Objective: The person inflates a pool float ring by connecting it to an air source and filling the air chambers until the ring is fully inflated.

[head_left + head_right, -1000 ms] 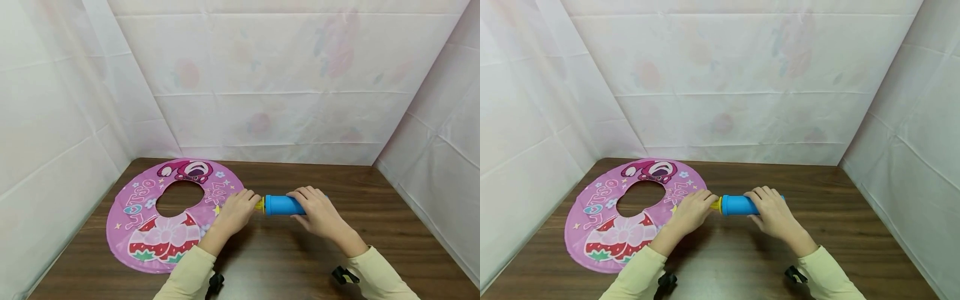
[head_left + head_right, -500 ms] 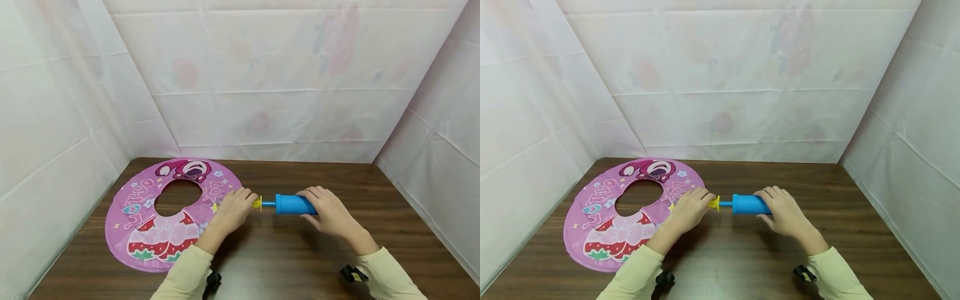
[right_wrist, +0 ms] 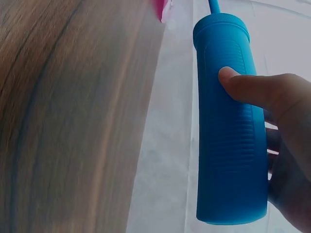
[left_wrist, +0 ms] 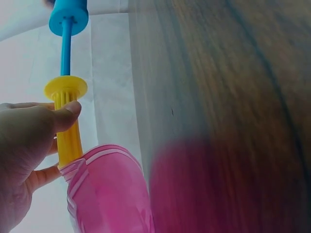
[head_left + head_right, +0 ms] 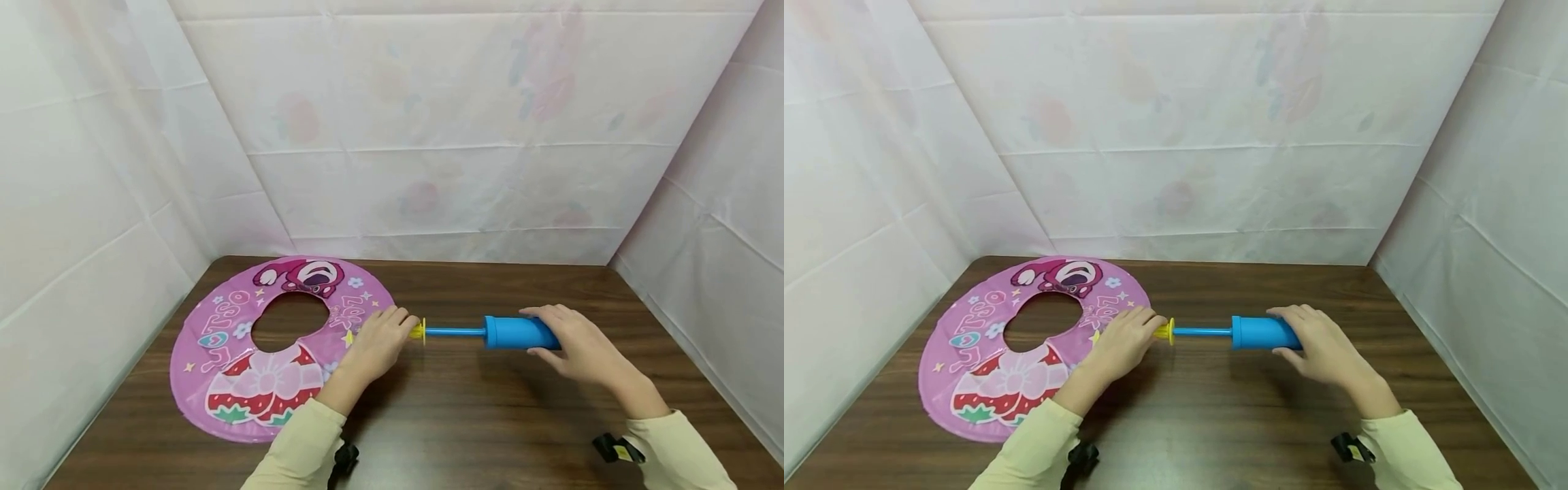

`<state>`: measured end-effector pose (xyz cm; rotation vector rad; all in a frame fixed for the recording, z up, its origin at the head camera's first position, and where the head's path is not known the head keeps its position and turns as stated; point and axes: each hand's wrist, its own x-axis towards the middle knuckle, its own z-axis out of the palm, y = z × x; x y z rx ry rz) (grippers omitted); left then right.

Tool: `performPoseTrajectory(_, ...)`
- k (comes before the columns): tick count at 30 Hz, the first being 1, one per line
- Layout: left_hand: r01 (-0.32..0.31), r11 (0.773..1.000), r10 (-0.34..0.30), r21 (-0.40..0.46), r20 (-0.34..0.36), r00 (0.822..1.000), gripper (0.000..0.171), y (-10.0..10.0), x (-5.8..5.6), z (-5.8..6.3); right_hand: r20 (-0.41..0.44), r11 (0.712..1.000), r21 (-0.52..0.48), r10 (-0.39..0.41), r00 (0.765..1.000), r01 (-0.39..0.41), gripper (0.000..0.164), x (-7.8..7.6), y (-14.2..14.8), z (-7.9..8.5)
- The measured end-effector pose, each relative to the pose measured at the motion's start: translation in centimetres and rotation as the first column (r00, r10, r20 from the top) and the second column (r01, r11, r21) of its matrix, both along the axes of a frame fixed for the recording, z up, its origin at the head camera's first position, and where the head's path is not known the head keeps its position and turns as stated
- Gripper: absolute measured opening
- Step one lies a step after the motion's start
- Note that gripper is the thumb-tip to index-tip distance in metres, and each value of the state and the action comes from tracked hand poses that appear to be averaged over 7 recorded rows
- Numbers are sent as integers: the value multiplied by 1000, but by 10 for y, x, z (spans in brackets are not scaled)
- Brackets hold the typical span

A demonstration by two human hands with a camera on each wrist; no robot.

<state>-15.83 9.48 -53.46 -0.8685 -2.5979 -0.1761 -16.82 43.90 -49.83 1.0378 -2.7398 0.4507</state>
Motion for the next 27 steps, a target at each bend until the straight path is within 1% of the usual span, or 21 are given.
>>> performPoseTrajectory(3,9,1000,-9,4,-1,1000,20,0,0,0,7,1000,6,-15,1000,15,64,2,6,3)
performPoseTrajectory(8,25,999,-24,21,-29,999,21,0,-1,1,21,999,21,-43,999,42,62,3,13,11)
performPoseTrajectory(11,23,999,-22,32,-26,999,22,0,-1,2,29,998,28,-57,998,56,62,4,15,14)
performPoseTrajectory(19,-18,999,18,48,0,1000,22,1,2,4,70,998,37,-60,996,58,58,7,16,16)
performPoseTrajectory(23,-34,998,34,61,7,999,21,2,3,3,68,997,46,-70,995,67,58,7,17,14)
performPoseTrajectory(27,-50,996,49,67,21,999,22,2,3,4,64,997,41,-64,996,61,60,5,17,13)
